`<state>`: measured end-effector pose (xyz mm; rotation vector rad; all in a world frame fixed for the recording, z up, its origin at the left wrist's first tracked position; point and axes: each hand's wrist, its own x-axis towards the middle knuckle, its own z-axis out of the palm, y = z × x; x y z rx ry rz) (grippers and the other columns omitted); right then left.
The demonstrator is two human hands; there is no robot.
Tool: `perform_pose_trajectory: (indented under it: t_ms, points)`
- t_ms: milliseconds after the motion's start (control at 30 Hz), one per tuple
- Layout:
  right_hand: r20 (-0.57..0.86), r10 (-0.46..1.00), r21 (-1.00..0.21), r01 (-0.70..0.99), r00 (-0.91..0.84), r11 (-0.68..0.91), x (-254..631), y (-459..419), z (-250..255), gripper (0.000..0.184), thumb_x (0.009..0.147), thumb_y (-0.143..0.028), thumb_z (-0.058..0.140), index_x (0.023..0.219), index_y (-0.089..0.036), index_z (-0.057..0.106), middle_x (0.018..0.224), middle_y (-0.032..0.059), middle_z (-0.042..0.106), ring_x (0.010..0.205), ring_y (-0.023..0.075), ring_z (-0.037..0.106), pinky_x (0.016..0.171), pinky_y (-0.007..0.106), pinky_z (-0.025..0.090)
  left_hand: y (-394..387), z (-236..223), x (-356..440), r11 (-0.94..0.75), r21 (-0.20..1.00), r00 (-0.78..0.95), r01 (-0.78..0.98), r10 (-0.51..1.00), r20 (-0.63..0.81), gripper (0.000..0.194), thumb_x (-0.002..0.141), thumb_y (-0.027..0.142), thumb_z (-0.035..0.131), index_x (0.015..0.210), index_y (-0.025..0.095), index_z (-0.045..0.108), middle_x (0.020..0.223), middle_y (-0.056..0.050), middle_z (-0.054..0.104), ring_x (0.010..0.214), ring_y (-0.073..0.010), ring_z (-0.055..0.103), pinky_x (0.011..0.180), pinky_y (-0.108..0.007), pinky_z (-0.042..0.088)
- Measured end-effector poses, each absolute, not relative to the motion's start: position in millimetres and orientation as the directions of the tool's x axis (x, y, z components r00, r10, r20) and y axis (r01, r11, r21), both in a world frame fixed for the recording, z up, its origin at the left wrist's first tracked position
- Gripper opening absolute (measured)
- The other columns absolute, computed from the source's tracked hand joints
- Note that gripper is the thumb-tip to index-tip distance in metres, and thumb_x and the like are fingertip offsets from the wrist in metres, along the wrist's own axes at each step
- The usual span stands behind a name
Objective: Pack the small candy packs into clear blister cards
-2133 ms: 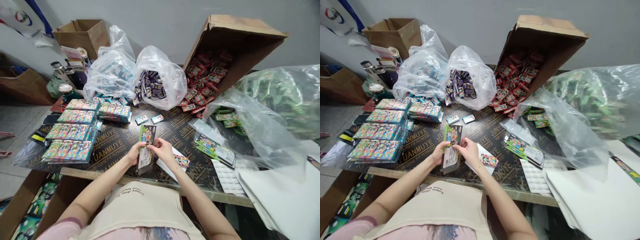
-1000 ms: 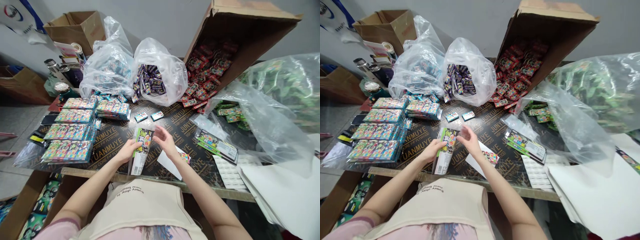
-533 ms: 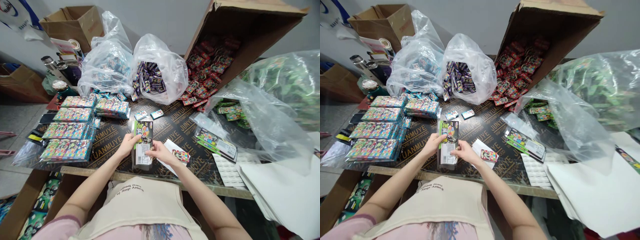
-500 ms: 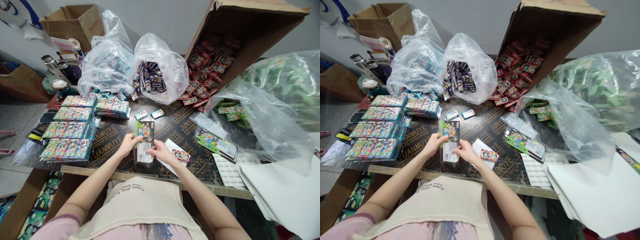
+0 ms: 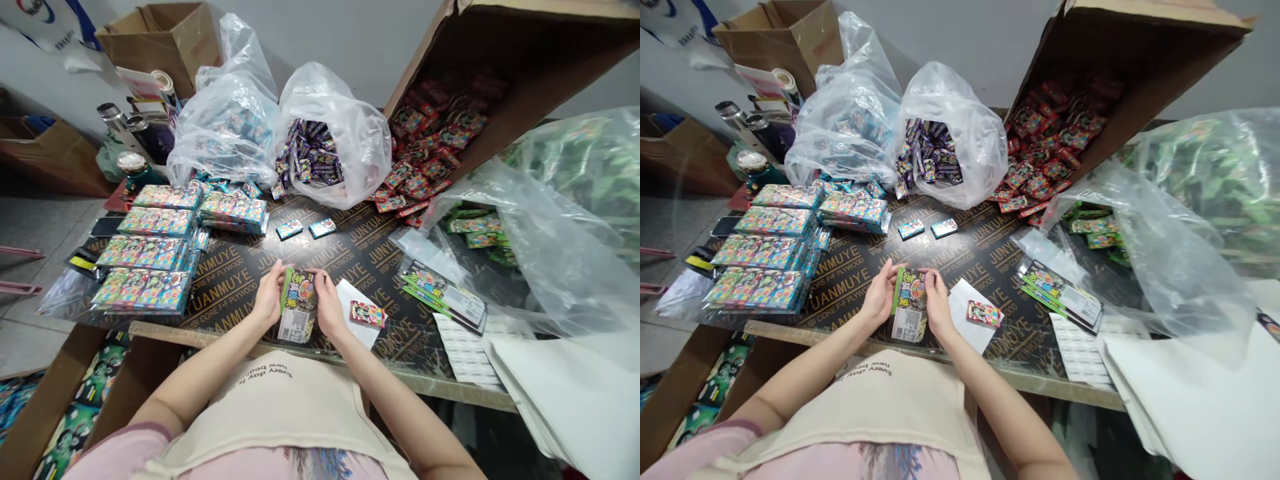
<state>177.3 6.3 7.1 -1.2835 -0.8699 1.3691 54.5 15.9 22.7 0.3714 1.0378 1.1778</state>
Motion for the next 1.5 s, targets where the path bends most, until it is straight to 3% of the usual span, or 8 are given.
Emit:
perform_pose_trajectory:
  t_ms: [100,300,467,600,1067,1267,1400,1500]
  points:
    - [-0.307,0.936,-0.918,-0.312,0.173,-0.244,166.1,2.6,11.0,0.057,0.086,-0.067,0.032,0.094,-0.02,0.063,0.089,0.006,0.07,0.083,0.0207,0.065,0.071,0.032,0.052,18.0,26.4,61.9,0.404,0.65,-0.011,-0.644,0.844,-0.536,0.042,0.062,0.049,0.077,0.077,0.01,0.069,0.068,-0.005,0.07,0.064,-0.0179,0.066,0.068,-0.03,0.051]
    - [-0.308,0.949,-0.897,-0.352,0.069,-0.266,175.5,13.5,21.8,0.024,0.072,-0.042,0.058,0.073,-0.02,0.068,0.078,0.004,0.071,0.078,0.0214,0.066,0.074,0.034,0.052,21.7,31.3,50.3,0.456,0.676,0.04,-0.579,0.844,-0.535,0.018,0.055,0.027,0.076,0.067,0.013,0.071,0.068,-0.004,0.071,0.066,-0.0159,0.065,0.069,-0.027,0.05]
    - [-0.212,0.977,-0.963,-0.179,0.039,-0.201,200.1,13.9,25.8,0.016,0.068,-0.034,0.069,0.078,-0.021,0.069,0.078,0.0031,0.071,0.073,0.0186,0.065,0.069,0.031,0.052,23.9,46.6,29.2,0.251,0.956,0.08,-0.152,0.967,-0.241,0.015,0.061,0.02,0.073,0.075,0.017,0.075,0.081,-0.006,0.074,0.075,-0.0191,0.066,0.075,-0.03,0.05]
    - [-0.004,1.0,-0.999,0.053,0.019,-0.005,213.3,5.3,29.7,0.013,0.072,-0.032,0.071,0.081,-0.024,0.075,0.086,0.0037,0.074,0.082,0.0204,0.066,0.078,0.035,0.051,20.0,59.8,19.2,-0.041,0.989,0.243,0.144,0.97,0.005,0.012,0.069,0.026,0.073,0.078,0.02,0.077,0.087,-0.008,0.075,0.085,-0.0224,0.068,0.083,-0.034,0.051]
    - [-0.133,0.988,-0.991,0.012,-0.081,-0.133,211.3,7.9,52.7,0.021,0.069,-0.039,0.075,0.07,-0.018,0.072,0.061,0.0006,0.066,0.051,0.0126,0.056,0.051,0.026,0.046,27.6,69.9,15.7,0.029,0.971,0.255,0.238,0.963,-0.091,0.009,0.067,0.024,0.071,0.069,0.016,0.075,0.069,-0.006,0.072,0.065,-0.0185,0.066,0.063,-0.027,0.051]
    - [0.085,0.993,-0.976,0.194,-0.085,0.1,216.1,-7.9,41.0,0.015,0.077,-0.032,0.069,0.088,-0.023,0.074,0.089,0.0052,0.074,0.077,0.0203,0.069,0.07,0.034,0.056,15.4,69.2,13.9,-0.291,0.887,0.346,0.359,0.924,0.163,0.007,0.072,0.023,0.069,0.07,0.02,0.075,0.084,-0.009,0.073,0.078,-0.021,0.067,0.075,-0.031,0.05]
    - [0.3,0.944,-0.897,0.295,-0.138,0.328,218.2,-16.9,31.5,0.013,0.084,-0.026,0.062,0.09,-0.026,0.073,0.101,0.0064,0.073,0.094,0.0224,0.068,0.086,0.04,0.054,15.9,60.5,12.7,-0.296,0.892,0.372,0.341,0.914,0.161,0.009,0.077,0.025,0.068,0.073,0.021,0.075,0.087,-0.01,0.073,0.079,-0.0211,0.068,0.076,-0.032,0.05]
    - [0.261,0.943,-0.902,0.296,-0.208,0.315,222.8,-5.5,31.6,0.016,0.086,-0.029,0.059,0.095,-0.026,0.072,0.103,0.0058,0.073,0.097,0.0218,0.067,0.089,0.04,0.051,18.2,55.8,9.0,-0.253,0.918,0.325,0.307,0.934,0.149,0.007,0.075,0.024,0.07,0.07,0.022,0.075,0.082,-0.008,0.074,0.077,-0.0211,0.068,0.074,-0.032,0.051]
